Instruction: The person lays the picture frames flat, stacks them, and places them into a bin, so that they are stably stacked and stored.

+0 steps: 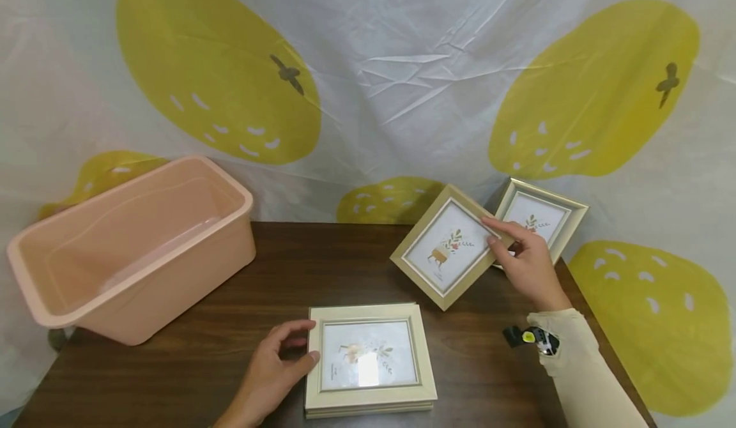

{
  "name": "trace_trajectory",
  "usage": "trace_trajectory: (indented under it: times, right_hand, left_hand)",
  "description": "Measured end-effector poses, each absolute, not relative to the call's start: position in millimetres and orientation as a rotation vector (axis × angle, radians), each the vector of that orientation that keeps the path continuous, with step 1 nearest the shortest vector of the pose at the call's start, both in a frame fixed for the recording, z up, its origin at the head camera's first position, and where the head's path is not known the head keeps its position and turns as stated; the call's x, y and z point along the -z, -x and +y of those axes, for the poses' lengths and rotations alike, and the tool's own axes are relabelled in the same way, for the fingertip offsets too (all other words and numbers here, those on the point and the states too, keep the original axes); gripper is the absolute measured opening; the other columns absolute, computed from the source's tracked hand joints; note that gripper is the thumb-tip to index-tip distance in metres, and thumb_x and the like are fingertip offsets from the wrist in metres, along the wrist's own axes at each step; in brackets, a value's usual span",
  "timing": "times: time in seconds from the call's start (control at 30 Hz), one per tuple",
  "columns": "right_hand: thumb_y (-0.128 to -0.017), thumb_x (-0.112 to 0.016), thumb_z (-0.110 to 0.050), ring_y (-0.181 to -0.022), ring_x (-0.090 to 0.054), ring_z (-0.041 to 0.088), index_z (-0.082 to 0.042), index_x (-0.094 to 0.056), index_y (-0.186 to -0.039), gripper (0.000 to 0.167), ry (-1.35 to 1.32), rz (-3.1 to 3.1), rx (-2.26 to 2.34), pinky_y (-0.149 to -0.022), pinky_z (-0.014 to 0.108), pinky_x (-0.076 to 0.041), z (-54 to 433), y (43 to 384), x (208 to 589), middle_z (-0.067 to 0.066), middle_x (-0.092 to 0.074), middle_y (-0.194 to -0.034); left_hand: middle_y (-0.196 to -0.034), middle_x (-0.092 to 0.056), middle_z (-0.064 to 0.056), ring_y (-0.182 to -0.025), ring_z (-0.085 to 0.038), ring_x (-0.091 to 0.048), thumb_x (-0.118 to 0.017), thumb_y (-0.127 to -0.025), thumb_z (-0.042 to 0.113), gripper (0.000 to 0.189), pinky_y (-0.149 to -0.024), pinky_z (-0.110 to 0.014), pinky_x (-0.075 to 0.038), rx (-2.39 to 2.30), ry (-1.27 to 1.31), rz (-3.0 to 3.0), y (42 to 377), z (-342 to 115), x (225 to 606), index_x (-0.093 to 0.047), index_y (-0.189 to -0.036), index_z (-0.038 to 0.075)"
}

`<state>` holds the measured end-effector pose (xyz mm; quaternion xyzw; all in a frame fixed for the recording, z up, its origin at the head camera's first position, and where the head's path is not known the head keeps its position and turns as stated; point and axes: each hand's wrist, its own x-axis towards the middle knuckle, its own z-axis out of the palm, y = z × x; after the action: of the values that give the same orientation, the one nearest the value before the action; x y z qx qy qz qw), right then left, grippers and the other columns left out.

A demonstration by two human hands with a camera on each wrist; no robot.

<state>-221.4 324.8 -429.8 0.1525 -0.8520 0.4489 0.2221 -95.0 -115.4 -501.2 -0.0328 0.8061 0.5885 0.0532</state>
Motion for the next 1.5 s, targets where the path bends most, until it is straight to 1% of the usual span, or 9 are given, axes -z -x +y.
trace_trajectory:
  times: [0.1,0.17,0.33,0.5,0.63,0.77,1.0,1.23,1.5]
  right_hand:
    - [-0.098,-0.070,0.001,-0.065,-0.057,0.002,-0.004,-0.074,-0.131,0.034,-0.361,-2.303,-1.312,-0.050,0.019,-0.045,321,216,427,-0.016,-0.072,-0.121]
    - [-0.098,-0.069,0.001,-0.063,-0.059,0.002,-0.002,-0.073,-0.132,0.034,-0.323,-2.264,-1.390,-0.050,0.019,-0.047,318,212,424,-0.022,-0.070,-0.117]
    - [-0.101,-0.065,0.000,-0.071,-0.070,0.001,0.003,-0.069,-0.135,0.035,-0.239,-2.151,-1.602,-0.057,0.019,-0.058,310,204,417,-0.012,-0.072,-0.114]
    - [-0.100,-0.066,0.001,-0.073,-0.074,0.004,0.004,-0.069,-0.134,0.034,-0.186,-2.056,-1.748,-0.060,0.021,-0.061,302,194,410,-0.003,-0.072,-0.114]
    - [-0.099,-0.069,0.000,-0.066,-0.069,0.003,0.002,-0.071,-0.132,0.033,-0.149,-2.071,-1.751,-0.057,0.019,-0.058,292,186,408,-0.006,-0.073,-0.114]
    - [-0.099,-0.069,0.001,-0.059,-0.065,0.003,0.004,-0.071,-0.131,0.032,-0.183,-2.082,-1.733,-0.056,0.019,-0.056,284,178,408,-0.007,-0.073,-0.115]
    - [-0.100,-0.067,0.003,-0.064,-0.068,0.004,0.004,-0.071,-0.131,0.031,-0.239,-2.093,-1.773,-0.056,0.019,-0.056,270,164,408,-0.004,-0.074,-0.112]
    - [-0.100,-0.066,0.004,-0.059,-0.063,0.004,0.003,-0.071,-0.129,0.030,-0.279,-2.150,-1.735,-0.054,0.019,-0.052,258,148,409,-0.008,-0.076,-0.110]
    - [-0.099,-0.064,0.008,-0.074,-0.071,0.005,-0.001,-0.073,-0.128,0.032,-0.414,-2.111,-1.824,-0.061,0.020,-0.058,244,135,409,-0.006,-0.075,-0.124]
  left_hand:
    - [-0.136,-0.066,-0.003,-0.121,-0.023,-0.063,-0.088,-0.084,0.017,0.047,-0.086,-0.029,-0.057,-1.778,0.115,2.451,96,-116,498,-0.072,-0.128,0.023]
    - [-0.136,-0.066,-0.002,-0.121,-0.023,-0.064,-0.088,-0.085,0.017,0.048,-0.085,-0.028,-0.057,-1.766,0.115,2.456,97,-116,496,-0.071,-0.129,0.022]
    - [-0.137,-0.066,-0.003,-0.120,-0.024,-0.063,-0.085,-0.088,0.014,0.045,-0.084,-0.026,-0.058,-1.782,0.082,2.479,101,-115,491,-0.069,-0.129,0.019]
    - [-0.132,-0.069,-0.007,-0.117,-0.025,-0.064,-0.080,-0.091,0.006,0.040,-0.084,-0.025,-0.059,-1.877,0.001,2.488,110,-114,481,-0.069,-0.128,0.014]
    - [-0.129,-0.071,-0.011,-0.114,-0.027,-0.065,-0.079,-0.093,0.006,0.035,-0.082,-0.026,-0.060,-1.946,-0.106,2.480,119,-112,467,-0.070,-0.127,0.012]
    - [-0.128,-0.071,-0.008,-0.115,-0.027,-0.065,-0.079,-0.094,0.009,0.034,-0.084,-0.026,-0.060,-1.977,-0.196,2.479,127,-109,455,-0.069,-0.127,0.013]
    - [-0.136,-0.068,-0.008,-0.121,-0.032,-0.065,-0.081,-0.094,0.014,0.042,-0.090,-0.026,-0.060,-1.920,-0.370,2.483,140,-104,443,-0.066,-0.134,0.012]
    - [-0.145,-0.062,-0.010,-0.126,-0.033,-0.061,-0.078,-0.096,0.019,0.049,-0.095,-0.033,-0.060,-1.897,-0.586,2.390,152,-101,433,-0.061,-0.142,0.014]
    - [-0.145,-0.061,-0.014,-0.128,-0.034,-0.060,-0.080,-0.093,0.017,0.059,-0.095,-0.033,-0.059,-1.892,-0.799,2.258,155,-91,425,-0.058,-0.148,0.014]
